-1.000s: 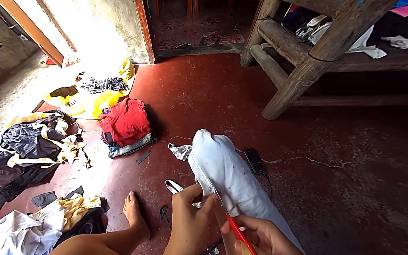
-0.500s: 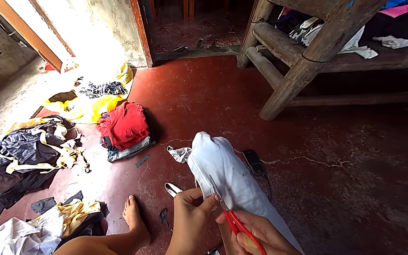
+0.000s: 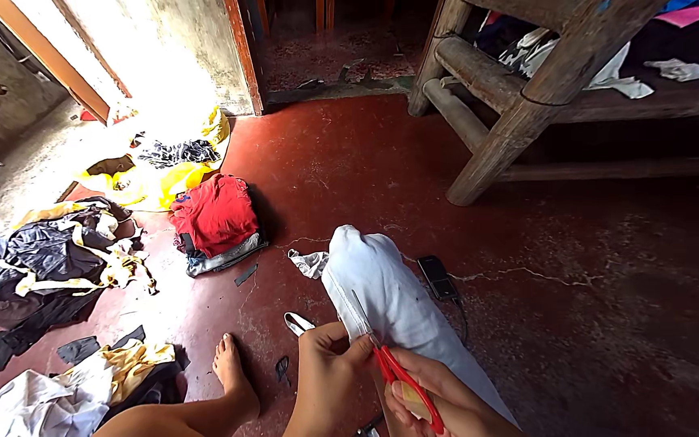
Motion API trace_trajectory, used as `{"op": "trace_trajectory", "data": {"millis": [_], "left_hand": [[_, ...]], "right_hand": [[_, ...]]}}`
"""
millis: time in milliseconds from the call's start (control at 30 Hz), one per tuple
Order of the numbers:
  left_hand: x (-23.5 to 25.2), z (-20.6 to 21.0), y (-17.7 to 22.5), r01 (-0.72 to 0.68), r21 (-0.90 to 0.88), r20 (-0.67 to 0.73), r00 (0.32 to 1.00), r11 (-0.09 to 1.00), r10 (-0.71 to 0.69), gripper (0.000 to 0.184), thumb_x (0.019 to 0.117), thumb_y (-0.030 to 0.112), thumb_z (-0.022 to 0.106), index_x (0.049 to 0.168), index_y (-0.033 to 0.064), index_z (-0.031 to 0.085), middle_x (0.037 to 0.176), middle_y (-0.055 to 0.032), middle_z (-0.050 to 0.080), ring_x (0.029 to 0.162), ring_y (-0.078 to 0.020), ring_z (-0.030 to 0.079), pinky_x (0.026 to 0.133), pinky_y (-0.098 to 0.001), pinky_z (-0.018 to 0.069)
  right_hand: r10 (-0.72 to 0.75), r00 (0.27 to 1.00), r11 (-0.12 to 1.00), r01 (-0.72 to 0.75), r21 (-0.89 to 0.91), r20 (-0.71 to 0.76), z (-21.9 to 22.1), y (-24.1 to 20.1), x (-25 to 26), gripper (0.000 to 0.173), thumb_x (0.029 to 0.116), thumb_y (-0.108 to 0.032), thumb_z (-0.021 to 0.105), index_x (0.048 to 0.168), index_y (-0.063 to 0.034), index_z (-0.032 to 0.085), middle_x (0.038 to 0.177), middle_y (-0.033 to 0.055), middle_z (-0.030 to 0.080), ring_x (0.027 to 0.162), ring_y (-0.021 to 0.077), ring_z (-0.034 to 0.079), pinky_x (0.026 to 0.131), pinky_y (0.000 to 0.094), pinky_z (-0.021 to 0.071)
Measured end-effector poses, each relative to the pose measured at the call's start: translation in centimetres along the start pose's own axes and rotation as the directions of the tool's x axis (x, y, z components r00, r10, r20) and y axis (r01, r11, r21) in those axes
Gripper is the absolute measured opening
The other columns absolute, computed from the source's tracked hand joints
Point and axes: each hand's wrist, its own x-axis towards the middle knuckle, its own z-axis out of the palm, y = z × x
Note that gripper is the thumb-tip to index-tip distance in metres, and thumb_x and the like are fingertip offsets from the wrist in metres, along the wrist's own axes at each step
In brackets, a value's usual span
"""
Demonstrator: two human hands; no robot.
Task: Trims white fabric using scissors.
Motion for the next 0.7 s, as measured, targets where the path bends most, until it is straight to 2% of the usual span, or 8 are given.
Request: {"op": "trace_trajectory", "data": {"millis": [133,467,700], "left_hand": [[-0.02,-0.10,-0.30,-0.047,0.039,0.004,0.999,0.998,0.047,0.005,0.0903,-0.001,0.071,0.088,-0.0030,0.075,0.076,-0.0047,0.074,0.068,-0.0046,0.069,0.068,-0.0212,0.0599],[0.09,-0.15,-0.59,-0.058,0.069,0.014,0.998,0.996,0.057,0.007,0.0915,0.001,0.071,0.091,-0.0036,0.075,0.080,-0.0064,0.075,0.073,-0.0063,0.072,0.073,-0.0231,0.0613],[0.15,-0.21,-0.68,-0.056,0.088,0.025,0.998,0.995,0.054,0.007,0.0916,0.003,0.072,0.091,-0.0028,0.075,0.079,-0.0059,0.075,0.071,-0.0059,0.071,0.071,-0.0226,0.0608]], "right_hand": [[-0.012,1.000,1.000,0.012,0.008,-0.004,-0.09,0.22,-0.03,0.018,0.1011,-0.020,0.048,0.117,-0.0145,0.055,0.079,-0.0108,0.054,0.061,0.0029,0.055,0.050,0.0213,0.0487],[0.017,0.999,1.000,-0.017,0.011,-0.051,0.02,-0.08,-0.25,0.019,0.0990,-0.012,0.053,0.118,-0.0141,0.057,0.076,-0.0123,0.056,0.059,0.0014,0.056,0.048,0.0200,0.0471],[0.010,0.999,1.000,-0.010,0.011,-0.049,-0.10,-0.18,-0.30,0.021,0.0991,-0.009,0.054,0.119,-0.0114,0.059,0.073,-0.0105,0.055,0.055,0.0029,0.055,0.045,0.0203,0.0468]]}}
